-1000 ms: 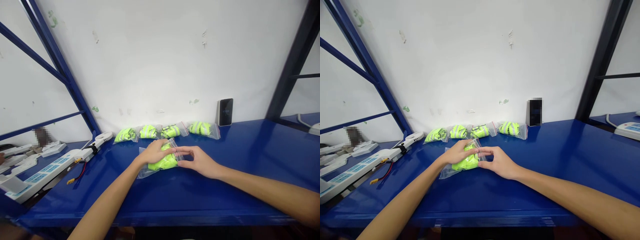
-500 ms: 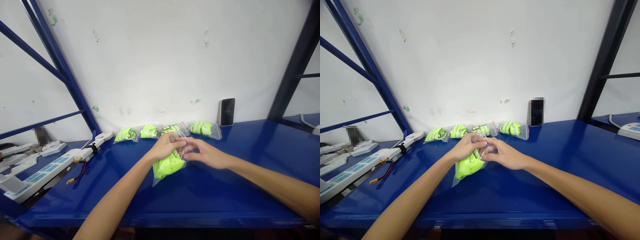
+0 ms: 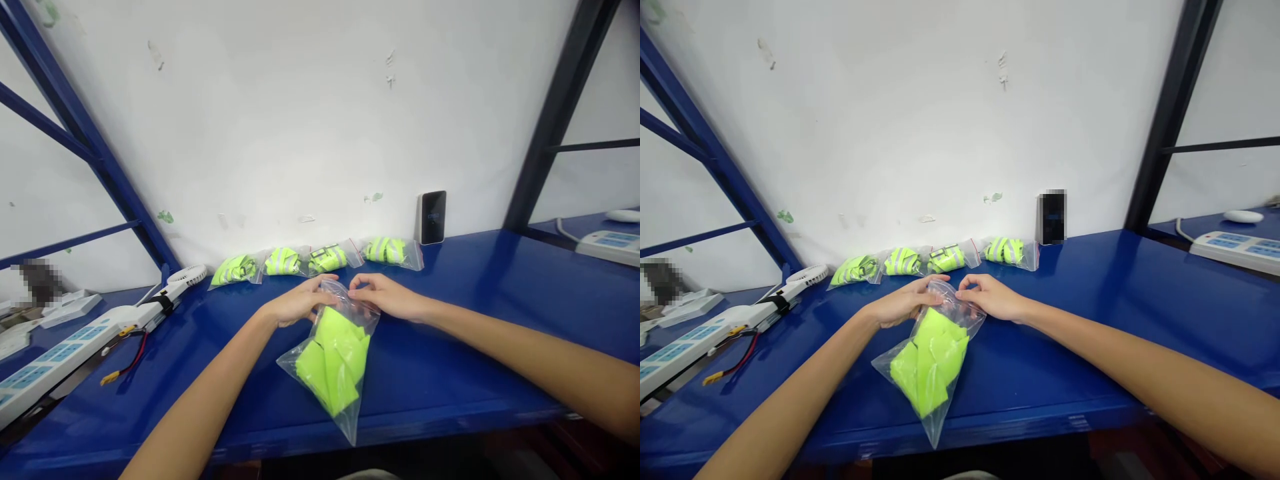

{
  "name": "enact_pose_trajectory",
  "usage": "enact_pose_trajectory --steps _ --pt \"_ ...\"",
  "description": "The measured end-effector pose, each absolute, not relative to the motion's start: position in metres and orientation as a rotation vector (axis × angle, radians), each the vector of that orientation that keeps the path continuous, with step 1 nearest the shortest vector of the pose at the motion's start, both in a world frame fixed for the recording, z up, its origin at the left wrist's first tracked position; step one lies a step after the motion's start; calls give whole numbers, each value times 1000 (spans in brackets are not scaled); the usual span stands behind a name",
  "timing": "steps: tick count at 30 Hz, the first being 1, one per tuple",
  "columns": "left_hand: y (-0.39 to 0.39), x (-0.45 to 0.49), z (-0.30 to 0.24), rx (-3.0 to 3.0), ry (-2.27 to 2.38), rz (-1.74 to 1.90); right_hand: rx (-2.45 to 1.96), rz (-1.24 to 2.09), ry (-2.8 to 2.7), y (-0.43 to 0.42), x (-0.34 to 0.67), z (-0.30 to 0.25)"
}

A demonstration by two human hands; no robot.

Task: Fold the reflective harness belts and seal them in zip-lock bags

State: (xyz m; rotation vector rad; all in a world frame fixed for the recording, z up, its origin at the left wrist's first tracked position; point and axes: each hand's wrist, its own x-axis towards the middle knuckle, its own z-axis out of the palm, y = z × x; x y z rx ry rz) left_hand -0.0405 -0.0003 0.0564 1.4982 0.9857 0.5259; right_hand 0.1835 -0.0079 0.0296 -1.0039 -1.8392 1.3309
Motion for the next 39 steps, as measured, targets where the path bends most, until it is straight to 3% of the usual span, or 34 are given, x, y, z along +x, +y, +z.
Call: enact_pose_trajectory --steps 11,21,39 --pt "20 -24 25 1501 1077 882 -1059 912 -1871 -4 181 21" --pt "14 -27 24 1919 892 976 -953 1180 -1881 -2 186 23" --pt "7 -19 16 1967 956 1200 -979 1000 -1901 -2 186 25"
